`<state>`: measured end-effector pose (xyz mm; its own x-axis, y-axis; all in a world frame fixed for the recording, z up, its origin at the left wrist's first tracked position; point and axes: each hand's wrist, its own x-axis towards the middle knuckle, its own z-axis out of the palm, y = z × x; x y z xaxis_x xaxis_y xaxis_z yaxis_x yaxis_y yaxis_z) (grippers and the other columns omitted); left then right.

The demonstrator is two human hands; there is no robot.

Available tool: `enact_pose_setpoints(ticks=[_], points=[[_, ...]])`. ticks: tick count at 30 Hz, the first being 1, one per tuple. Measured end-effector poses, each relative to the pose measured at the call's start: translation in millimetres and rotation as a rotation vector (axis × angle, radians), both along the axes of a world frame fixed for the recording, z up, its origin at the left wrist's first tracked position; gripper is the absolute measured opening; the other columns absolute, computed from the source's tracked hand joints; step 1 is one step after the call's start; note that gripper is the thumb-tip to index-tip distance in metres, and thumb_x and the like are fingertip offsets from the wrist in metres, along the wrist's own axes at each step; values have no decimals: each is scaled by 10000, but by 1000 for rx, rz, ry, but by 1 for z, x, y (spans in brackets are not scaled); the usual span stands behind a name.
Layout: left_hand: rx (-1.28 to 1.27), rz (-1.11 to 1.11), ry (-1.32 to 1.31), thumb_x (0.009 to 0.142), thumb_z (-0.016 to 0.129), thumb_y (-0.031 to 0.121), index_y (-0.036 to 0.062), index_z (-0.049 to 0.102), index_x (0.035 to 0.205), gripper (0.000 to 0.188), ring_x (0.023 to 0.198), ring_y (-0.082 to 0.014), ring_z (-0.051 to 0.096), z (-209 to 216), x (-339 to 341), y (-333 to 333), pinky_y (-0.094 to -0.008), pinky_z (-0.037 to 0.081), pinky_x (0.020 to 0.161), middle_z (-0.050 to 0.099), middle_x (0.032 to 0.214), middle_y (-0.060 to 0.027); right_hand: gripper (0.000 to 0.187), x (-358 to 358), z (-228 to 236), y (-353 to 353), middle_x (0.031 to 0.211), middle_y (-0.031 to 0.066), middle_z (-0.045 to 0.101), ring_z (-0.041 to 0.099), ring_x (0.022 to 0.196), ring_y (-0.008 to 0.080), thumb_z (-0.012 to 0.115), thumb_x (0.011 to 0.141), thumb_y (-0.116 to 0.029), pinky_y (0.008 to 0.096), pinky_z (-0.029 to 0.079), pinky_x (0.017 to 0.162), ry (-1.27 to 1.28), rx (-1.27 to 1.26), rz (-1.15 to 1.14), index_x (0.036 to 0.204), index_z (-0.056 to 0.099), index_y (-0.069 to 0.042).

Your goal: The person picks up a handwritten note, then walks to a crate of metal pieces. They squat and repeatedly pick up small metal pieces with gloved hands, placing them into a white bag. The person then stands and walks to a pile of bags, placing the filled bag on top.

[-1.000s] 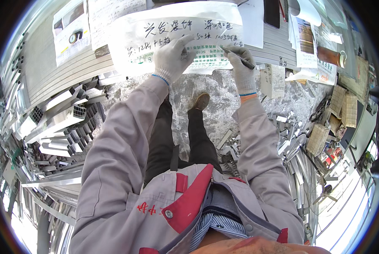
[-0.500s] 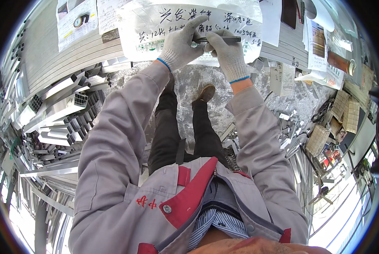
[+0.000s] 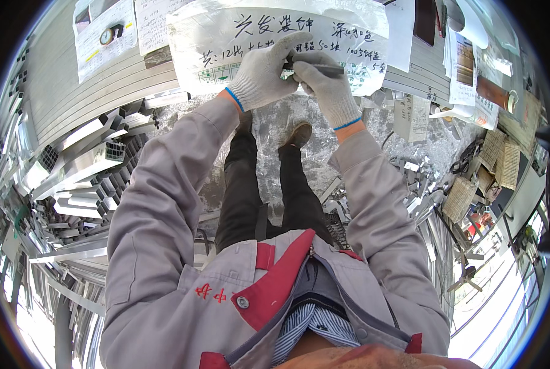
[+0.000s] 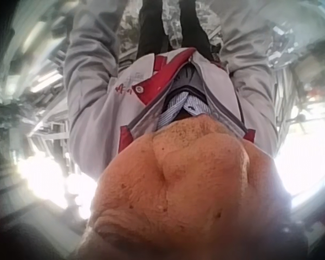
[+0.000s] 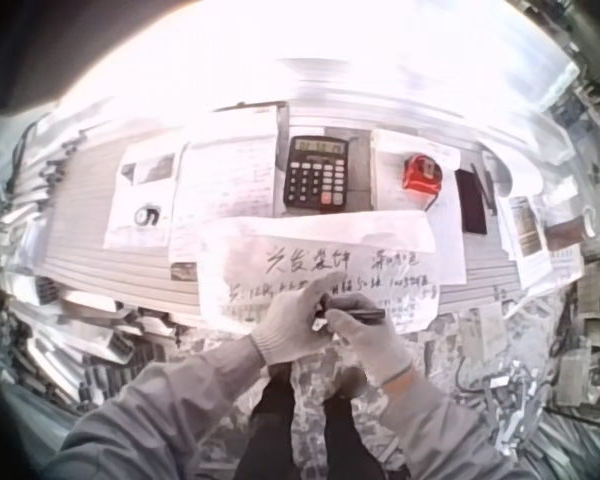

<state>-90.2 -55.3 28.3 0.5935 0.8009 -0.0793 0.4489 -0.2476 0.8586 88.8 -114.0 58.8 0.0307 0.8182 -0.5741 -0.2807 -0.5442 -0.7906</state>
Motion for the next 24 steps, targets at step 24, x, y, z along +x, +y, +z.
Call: enact_pose_setpoints(ticks=[24], points=[[80,-72,-95,920,647,42,95,664,1442,525,975,-413,779,1,1,4,-465,634,819,780,1152,-198,192,18,-5,1,850,4,697,578,725,45,815,987,-169,246,434,606,201,-167,-28,917,757,0]])
